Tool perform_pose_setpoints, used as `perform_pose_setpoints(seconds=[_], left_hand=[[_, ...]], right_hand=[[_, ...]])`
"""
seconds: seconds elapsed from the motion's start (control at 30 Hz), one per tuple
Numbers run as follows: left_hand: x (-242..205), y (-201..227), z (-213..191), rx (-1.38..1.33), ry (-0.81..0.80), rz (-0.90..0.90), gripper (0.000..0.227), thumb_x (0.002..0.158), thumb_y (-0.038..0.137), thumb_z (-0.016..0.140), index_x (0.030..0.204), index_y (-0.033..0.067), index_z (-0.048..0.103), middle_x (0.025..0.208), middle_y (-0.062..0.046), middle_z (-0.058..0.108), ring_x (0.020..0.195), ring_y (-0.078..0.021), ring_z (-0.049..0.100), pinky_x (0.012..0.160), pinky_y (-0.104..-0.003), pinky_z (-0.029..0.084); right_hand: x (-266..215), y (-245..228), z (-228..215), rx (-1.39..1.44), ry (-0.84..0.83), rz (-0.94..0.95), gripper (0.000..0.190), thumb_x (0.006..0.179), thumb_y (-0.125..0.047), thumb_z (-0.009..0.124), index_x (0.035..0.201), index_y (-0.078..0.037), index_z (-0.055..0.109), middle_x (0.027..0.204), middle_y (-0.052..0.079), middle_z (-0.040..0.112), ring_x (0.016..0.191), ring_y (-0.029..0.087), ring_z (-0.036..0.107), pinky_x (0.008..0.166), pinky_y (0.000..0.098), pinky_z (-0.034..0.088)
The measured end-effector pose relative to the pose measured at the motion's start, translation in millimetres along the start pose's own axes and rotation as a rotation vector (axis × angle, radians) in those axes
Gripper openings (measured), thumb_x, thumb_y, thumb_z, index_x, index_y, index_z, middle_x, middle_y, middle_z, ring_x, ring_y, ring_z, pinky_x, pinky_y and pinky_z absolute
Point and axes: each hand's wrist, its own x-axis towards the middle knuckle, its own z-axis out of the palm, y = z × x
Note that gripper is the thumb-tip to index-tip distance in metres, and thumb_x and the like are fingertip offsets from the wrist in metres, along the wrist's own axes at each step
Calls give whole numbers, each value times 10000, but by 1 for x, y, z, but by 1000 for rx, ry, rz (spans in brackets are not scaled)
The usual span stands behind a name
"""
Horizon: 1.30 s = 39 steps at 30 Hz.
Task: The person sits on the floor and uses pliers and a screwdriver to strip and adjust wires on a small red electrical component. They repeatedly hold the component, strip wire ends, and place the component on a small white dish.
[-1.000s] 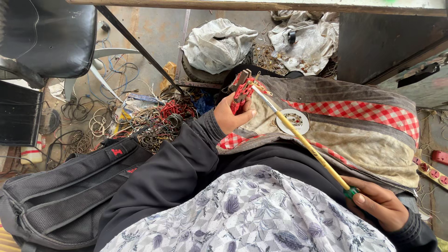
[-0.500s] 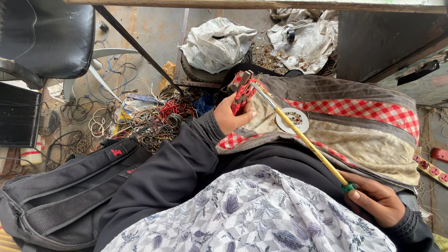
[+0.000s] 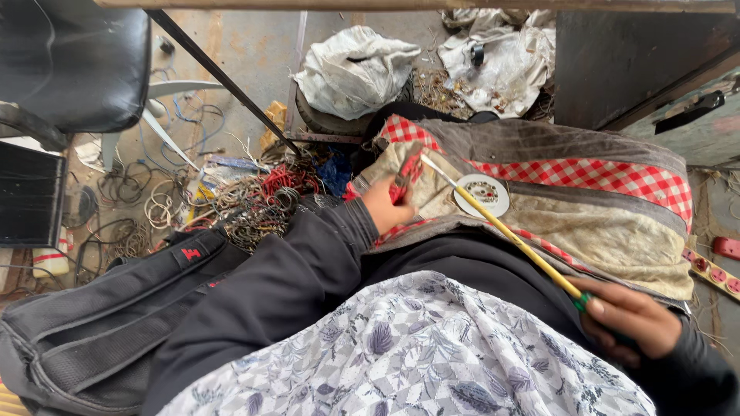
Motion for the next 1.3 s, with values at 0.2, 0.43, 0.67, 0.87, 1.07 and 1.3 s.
perform_pose_setpoints(seconds=[0.2, 0.43, 0.67, 0.87, 1.07, 1.3], left_hand=[[13, -49, 22, 82, -76, -354, 194, 729, 54, 781, 805, 54, 602, 625, -56, 630, 513, -188, 615, 506, -356, 506], [37, -69, 12, -97, -185, -693, 165, 792, 87, 745, 758, -69, 706, 638, -152, 698, 517, -255, 679, 504, -399, 563], [21, -62, 16, -306, -125, -802, 174, 799, 63, 731, 705, -57, 649, 598, -151, 636, 497, -290, 647, 470, -429, 542], [13, -52, 15, -406, -149, -870, 205, 796, 40, 743, 666, -31, 601, 588, -138, 613, 490, -276, 633, 470, -413, 549], [11, -52, 12, -445, -190, -879, 238, 810, 86, 755, 683, -19, 582, 600, -131, 627, 509, -277, 660, 463, -407, 541], [25, -58, 4, -317, -309, -787, 172, 823, 164, 723, 765, 1, 715, 666, -101, 702, 556, -219, 689, 484, -373, 528]], right_hand=[[28, -54, -28, -22, -188, 205, 565, 983, -335, 481, 1495, -99, 507, 541, 49, 440, 288, 100, 300, 231, 278, 249], [66, -111, -28, -78, -102, 383, 477, 1013, -365, 428, 1365, -53, 508, 516, 48, 388, 261, 111, 260, 207, 289, 214], [78, -173, -26, -227, -272, 513, 469, 1054, -349, 451, 1464, -127, 503, 529, 76, 420, 272, 141, 317, 216, 338, 276], [71, -217, 9, -776, 189, 524, 389, 1075, -244, 573, 1443, -195, 691, 579, 163, 498, 371, 228, 339, 377, 408, 295], [73, -213, 16, -1798, -2, 181, 483, 912, -460, 708, 1371, -514, 571, 850, -69, 808, 562, 107, 708, 627, 295, 574], [52, -149, -10, -1531, 173, -202, 571, 833, -403, 776, 1383, -465, 634, 1017, -22, 816, 845, 154, 822, 748, 305, 646]])
